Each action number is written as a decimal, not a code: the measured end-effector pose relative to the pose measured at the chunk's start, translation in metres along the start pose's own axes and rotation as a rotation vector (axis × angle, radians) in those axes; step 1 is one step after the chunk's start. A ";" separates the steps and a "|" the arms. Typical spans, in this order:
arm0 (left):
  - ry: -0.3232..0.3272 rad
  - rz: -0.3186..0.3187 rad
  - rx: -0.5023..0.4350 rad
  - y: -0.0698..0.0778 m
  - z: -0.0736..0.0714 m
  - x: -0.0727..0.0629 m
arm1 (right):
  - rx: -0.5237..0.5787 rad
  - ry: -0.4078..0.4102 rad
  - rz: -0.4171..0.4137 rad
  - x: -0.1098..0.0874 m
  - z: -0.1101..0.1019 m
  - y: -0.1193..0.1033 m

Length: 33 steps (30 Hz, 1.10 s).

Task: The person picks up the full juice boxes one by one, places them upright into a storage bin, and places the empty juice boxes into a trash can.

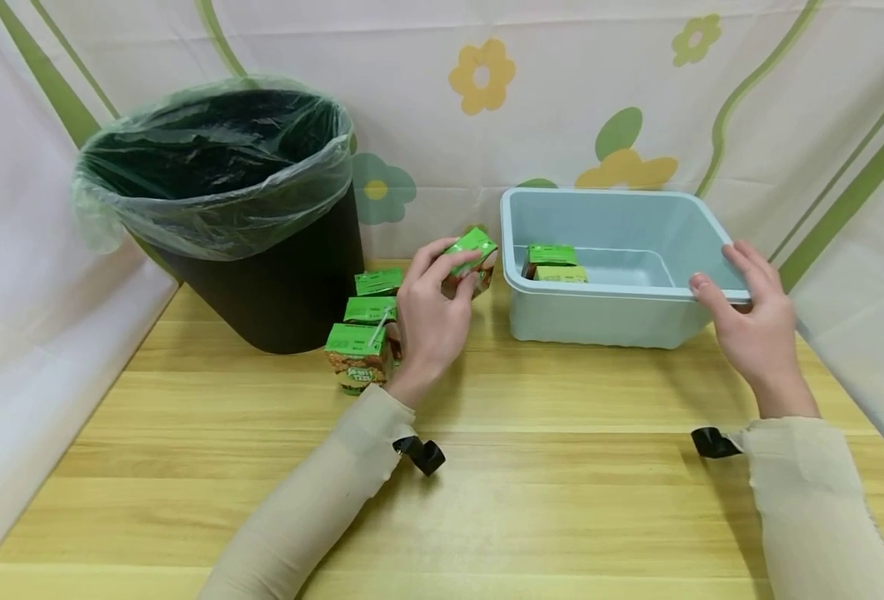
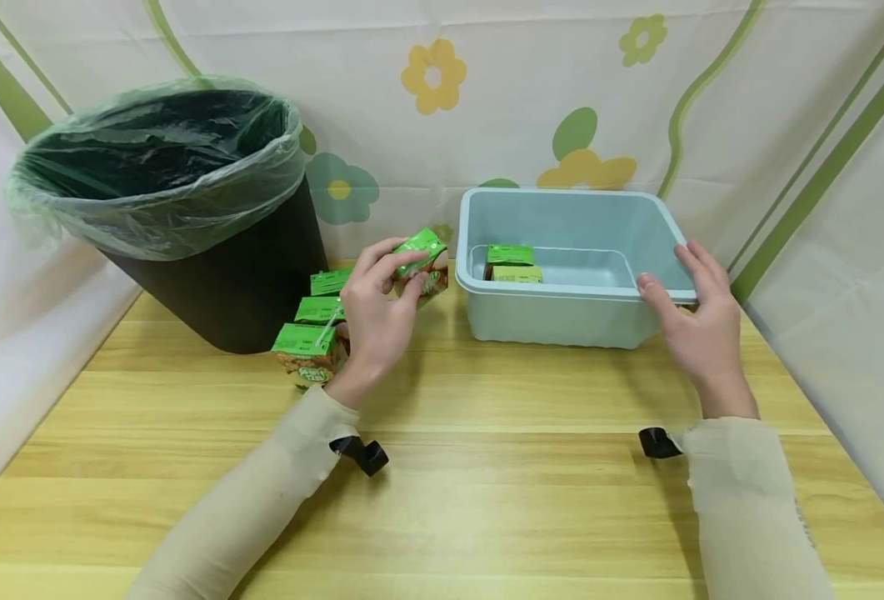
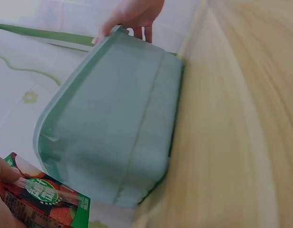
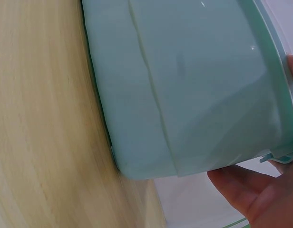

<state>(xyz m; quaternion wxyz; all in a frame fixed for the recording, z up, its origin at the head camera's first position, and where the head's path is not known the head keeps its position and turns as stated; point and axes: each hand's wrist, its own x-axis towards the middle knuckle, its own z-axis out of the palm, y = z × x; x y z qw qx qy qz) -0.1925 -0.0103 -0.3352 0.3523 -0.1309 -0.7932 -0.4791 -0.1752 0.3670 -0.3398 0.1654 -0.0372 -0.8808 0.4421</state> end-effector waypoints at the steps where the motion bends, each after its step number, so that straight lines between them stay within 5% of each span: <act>1: 0.007 0.000 -0.005 0.001 0.000 0.002 | -0.001 0.000 -0.001 0.000 0.000 0.000; 19: 0.156 0.054 -0.158 0.023 -0.005 0.040 | 0.006 0.014 0.001 0.001 0.001 0.000; 33: 0.110 -0.011 -0.325 0.041 0.015 0.059 | 0.014 -0.013 0.014 0.000 -0.004 0.000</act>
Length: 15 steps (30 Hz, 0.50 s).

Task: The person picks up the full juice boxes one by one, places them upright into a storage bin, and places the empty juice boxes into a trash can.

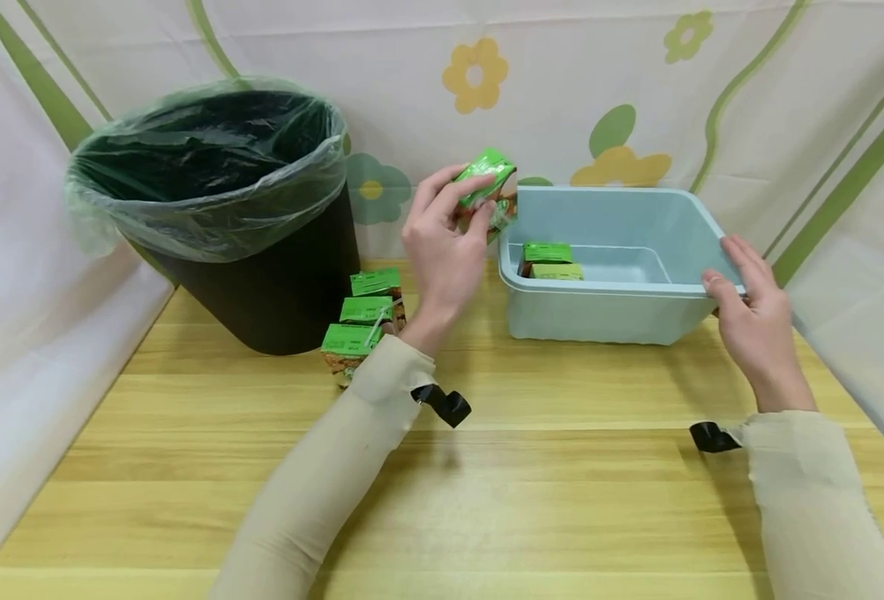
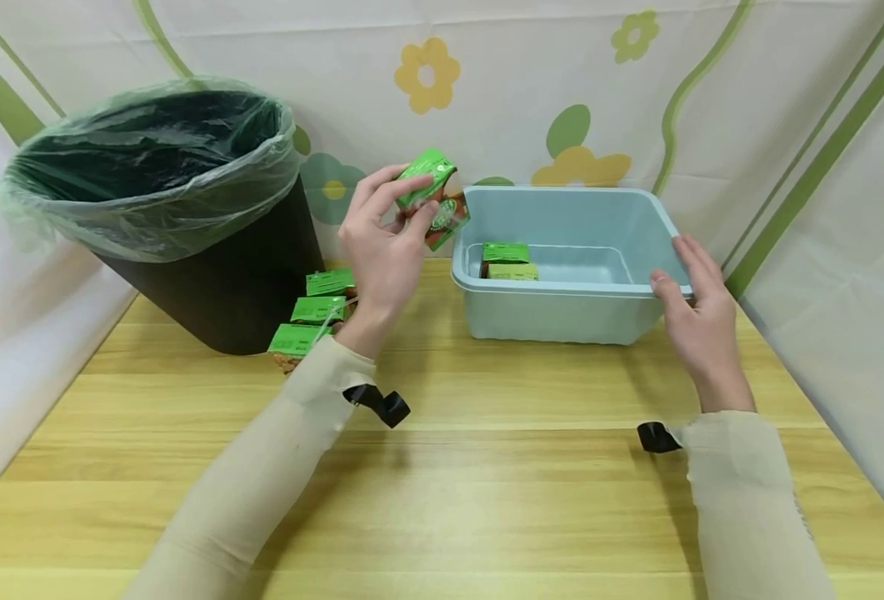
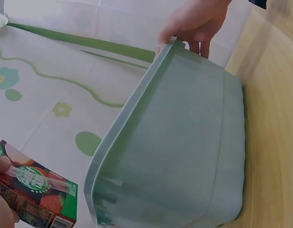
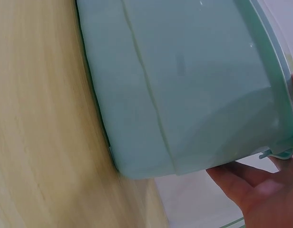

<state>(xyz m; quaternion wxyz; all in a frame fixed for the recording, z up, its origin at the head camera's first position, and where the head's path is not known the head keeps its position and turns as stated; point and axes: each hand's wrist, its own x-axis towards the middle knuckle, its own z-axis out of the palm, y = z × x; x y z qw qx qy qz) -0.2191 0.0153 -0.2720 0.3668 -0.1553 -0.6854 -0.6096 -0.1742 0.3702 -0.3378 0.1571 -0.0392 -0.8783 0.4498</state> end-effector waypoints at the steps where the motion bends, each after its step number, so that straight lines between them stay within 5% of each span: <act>1: -0.003 -0.007 -0.017 0.001 0.002 0.001 | -0.001 -0.006 0.004 0.000 0.000 0.000; 10: -0.083 -0.083 -0.055 0.003 0.022 0.009 | 0.028 -0.026 0.021 0.002 0.001 0.001; 15: -0.127 -0.118 -0.002 -0.001 0.035 0.014 | 0.040 -0.042 0.035 0.001 0.000 0.001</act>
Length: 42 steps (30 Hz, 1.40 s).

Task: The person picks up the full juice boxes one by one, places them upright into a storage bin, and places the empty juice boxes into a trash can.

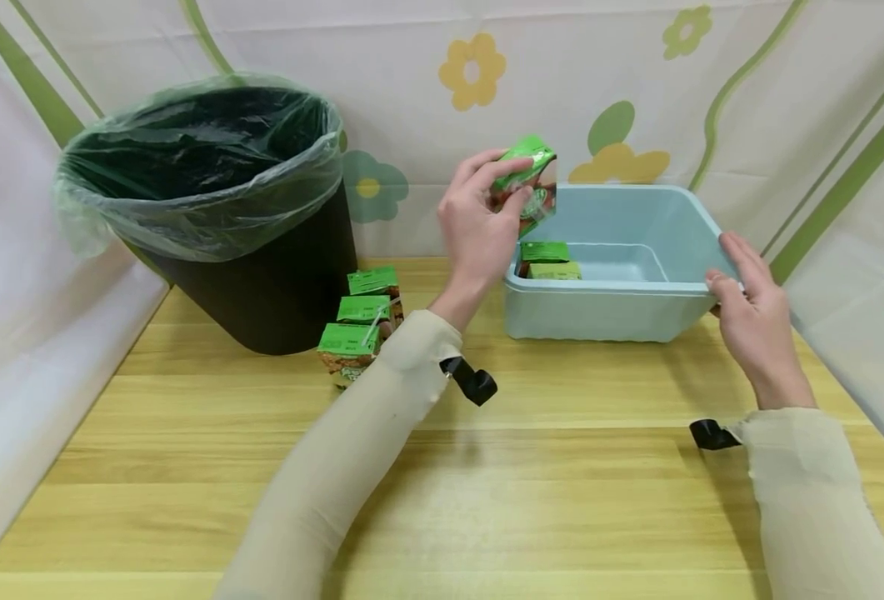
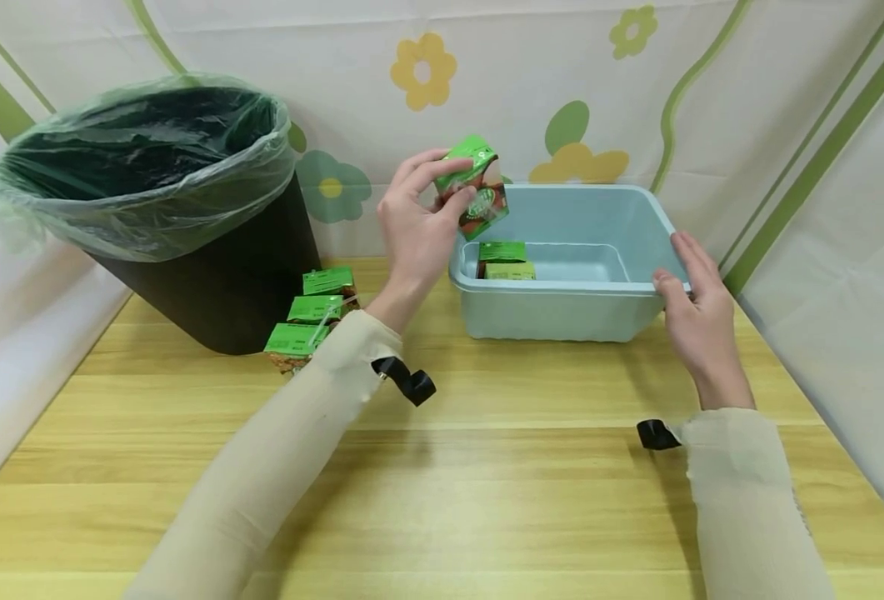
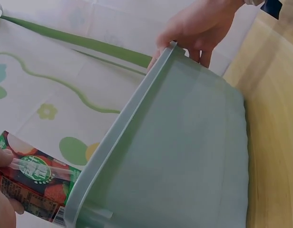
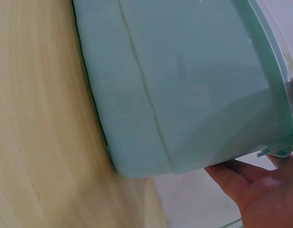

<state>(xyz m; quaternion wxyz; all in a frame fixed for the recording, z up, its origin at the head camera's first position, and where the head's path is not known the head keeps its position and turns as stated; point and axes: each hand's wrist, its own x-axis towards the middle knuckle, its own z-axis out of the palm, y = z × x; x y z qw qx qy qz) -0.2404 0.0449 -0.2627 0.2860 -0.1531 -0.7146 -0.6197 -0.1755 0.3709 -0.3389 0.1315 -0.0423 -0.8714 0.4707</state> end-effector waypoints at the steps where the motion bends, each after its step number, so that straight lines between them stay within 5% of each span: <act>1: -0.010 -0.006 0.021 -0.001 0.002 0.002 | 0.002 -0.004 0.003 0.000 0.000 0.000; 18: -0.147 -0.150 0.139 -0.026 0.032 0.033 | 0.012 0.001 0.000 0.000 0.001 -0.002; 31: -0.313 -0.148 0.273 -0.047 0.033 0.039 | 0.016 -0.004 -0.002 0.000 0.003 -0.008; 42: -0.539 -0.095 0.403 -0.054 0.035 0.044 | 0.014 0.004 -0.007 -0.002 0.002 -0.005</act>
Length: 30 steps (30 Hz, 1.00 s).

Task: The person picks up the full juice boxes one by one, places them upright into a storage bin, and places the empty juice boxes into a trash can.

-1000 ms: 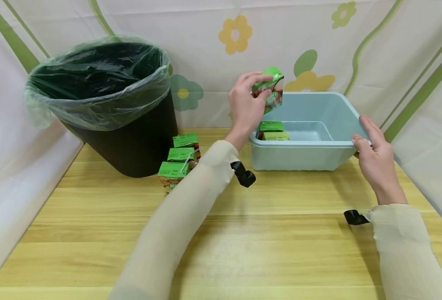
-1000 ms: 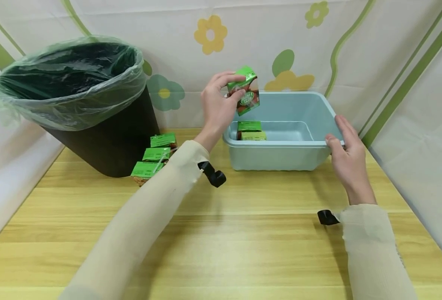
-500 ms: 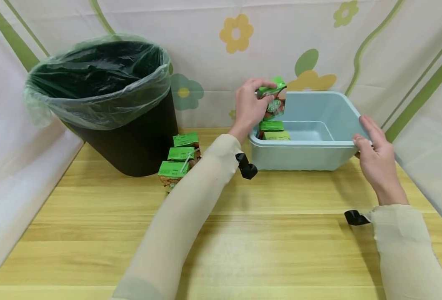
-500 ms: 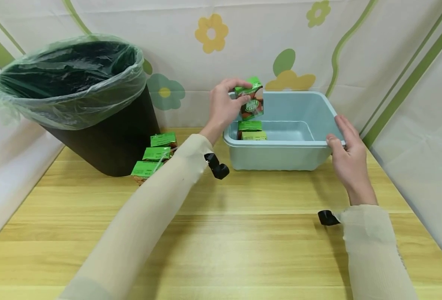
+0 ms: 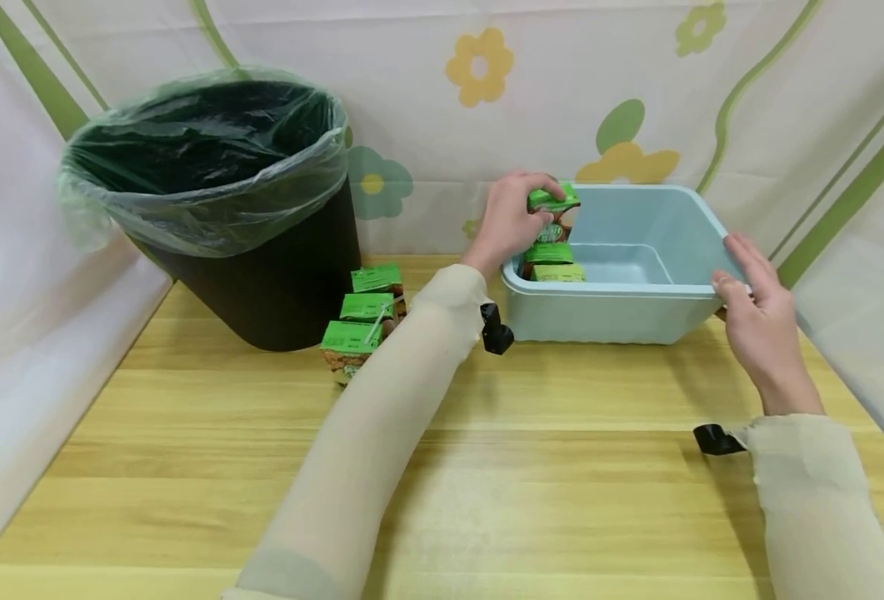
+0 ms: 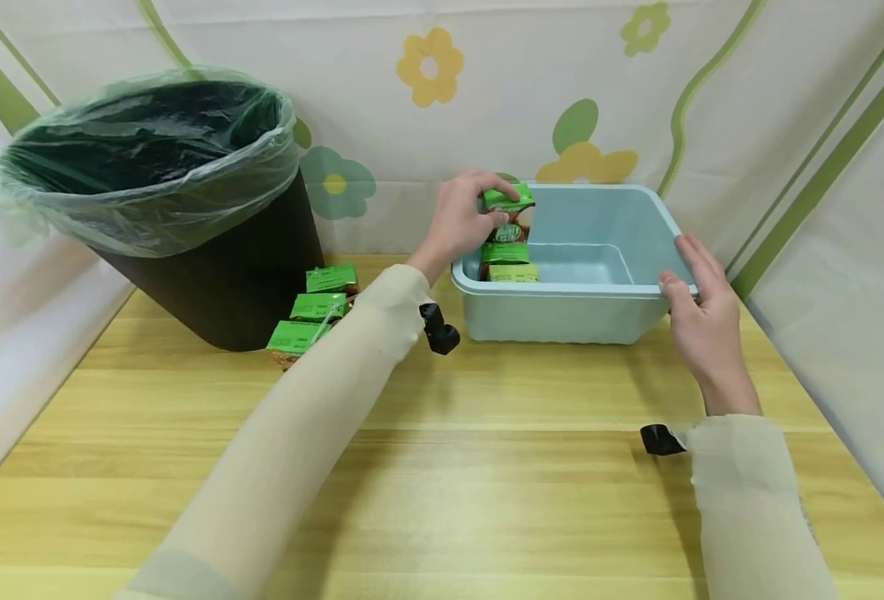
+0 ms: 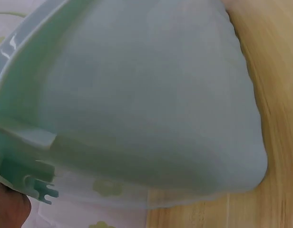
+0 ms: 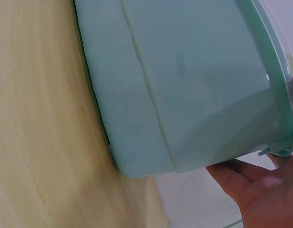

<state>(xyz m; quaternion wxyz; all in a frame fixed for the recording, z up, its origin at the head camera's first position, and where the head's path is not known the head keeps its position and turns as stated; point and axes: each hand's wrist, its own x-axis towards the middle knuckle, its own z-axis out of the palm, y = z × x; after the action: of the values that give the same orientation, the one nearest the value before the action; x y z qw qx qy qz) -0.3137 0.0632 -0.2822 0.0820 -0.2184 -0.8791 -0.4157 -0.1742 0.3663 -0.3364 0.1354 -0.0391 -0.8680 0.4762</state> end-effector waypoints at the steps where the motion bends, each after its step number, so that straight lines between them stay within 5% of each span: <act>1: -0.012 -0.002 0.011 0.000 0.000 0.000 | -0.001 0.000 0.000 0.000 0.000 0.001; 17: -0.156 -0.038 0.130 0.002 0.001 0.003 | -0.001 0.008 -0.003 0.001 0.000 0.003; 30: -0.243 0.018 0.266 0.000 0.003 0.007 | 0.005 0.011 -0.011 0.000 0.001 0.005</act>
<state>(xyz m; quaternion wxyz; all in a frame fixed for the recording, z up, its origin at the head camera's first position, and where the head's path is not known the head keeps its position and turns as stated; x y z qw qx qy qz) -0.3202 0.0676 -0.2813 0.0073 -0.2621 -0.9277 -0.2657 -0.1746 0.3683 -0.3409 0.1429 -0.0364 -0.8662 0.4774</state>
